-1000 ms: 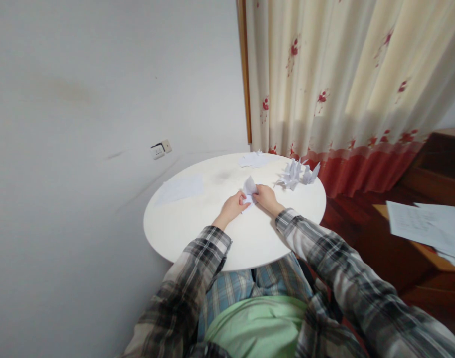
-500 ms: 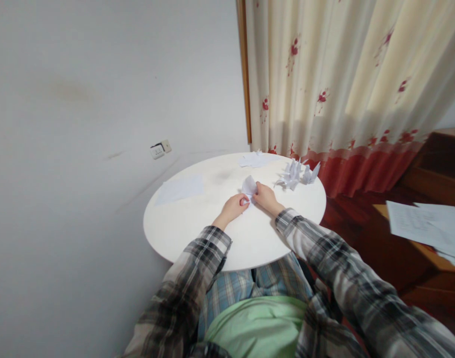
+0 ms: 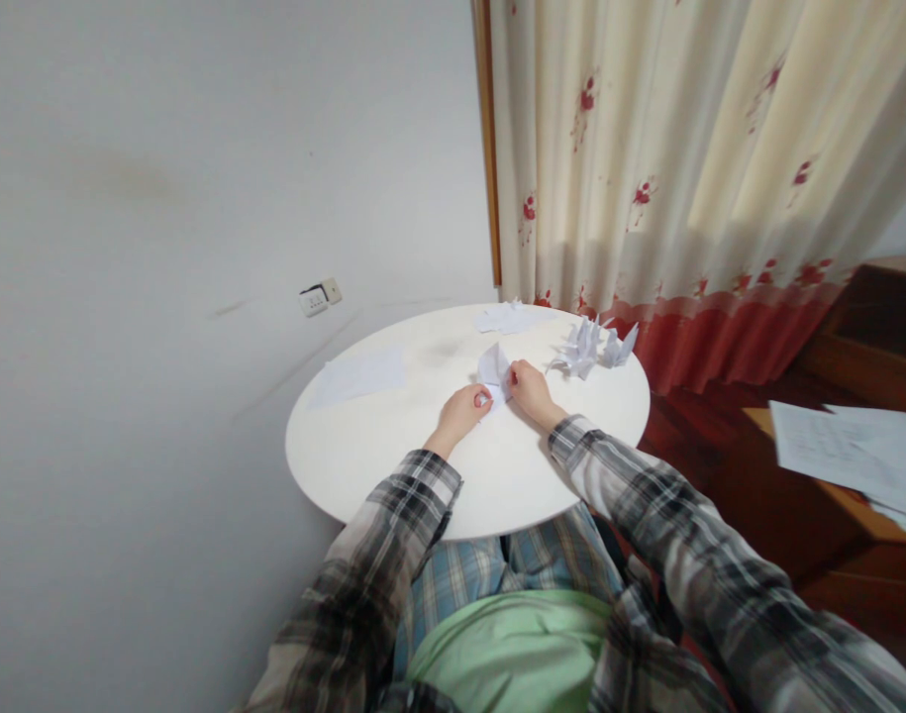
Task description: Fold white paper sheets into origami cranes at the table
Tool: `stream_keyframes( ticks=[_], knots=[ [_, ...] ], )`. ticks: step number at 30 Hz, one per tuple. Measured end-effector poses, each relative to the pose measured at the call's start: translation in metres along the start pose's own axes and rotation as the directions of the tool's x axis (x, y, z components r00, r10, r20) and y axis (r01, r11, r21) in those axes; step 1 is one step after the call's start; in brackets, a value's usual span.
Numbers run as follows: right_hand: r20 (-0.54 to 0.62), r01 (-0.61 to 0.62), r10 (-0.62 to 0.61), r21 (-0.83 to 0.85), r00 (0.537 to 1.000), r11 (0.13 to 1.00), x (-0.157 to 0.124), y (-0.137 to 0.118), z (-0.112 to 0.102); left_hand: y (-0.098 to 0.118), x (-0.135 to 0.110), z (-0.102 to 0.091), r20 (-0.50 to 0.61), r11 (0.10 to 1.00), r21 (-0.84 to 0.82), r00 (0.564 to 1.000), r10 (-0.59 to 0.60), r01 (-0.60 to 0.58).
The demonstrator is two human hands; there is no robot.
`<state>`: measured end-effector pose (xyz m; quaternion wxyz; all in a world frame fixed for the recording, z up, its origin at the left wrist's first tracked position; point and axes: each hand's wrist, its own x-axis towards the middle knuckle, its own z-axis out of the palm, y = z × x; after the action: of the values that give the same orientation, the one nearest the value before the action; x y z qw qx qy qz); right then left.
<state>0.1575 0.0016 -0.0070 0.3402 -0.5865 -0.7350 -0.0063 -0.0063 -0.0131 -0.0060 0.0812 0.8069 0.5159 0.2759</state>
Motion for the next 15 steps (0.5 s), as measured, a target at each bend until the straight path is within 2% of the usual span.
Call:
stream_keyframes(
  ticks=[5, 9, 15],
  knots=[
    [0.086, 0.109, -0.114, 0.057, 0.99, 0.992, -0.001, -0.001, 0.0013, -0.0029, 0.0015, 0.0017, -0.007, 1.0, -0.017, 1.0, 0.01, -0.01],
    [0.174, 0.133, -0.14, 0.049, 0.975, 0.99, -0.0019, -0.0049, 0.0018, -0.0051, 0.0033, 0.0043, -0.012, 0.999, -0.031, 0.999, 0.04, -0.04],
    [0.184, 0.144, -0.153, 0.061, 0.971, 0.988, -0.0005, -0.0066, 0.0041, -0.0039, 0.0035, 0.0062, 0.005, 0.994, -0.07, 0.996, 0.084, -0.083]
  ],
)
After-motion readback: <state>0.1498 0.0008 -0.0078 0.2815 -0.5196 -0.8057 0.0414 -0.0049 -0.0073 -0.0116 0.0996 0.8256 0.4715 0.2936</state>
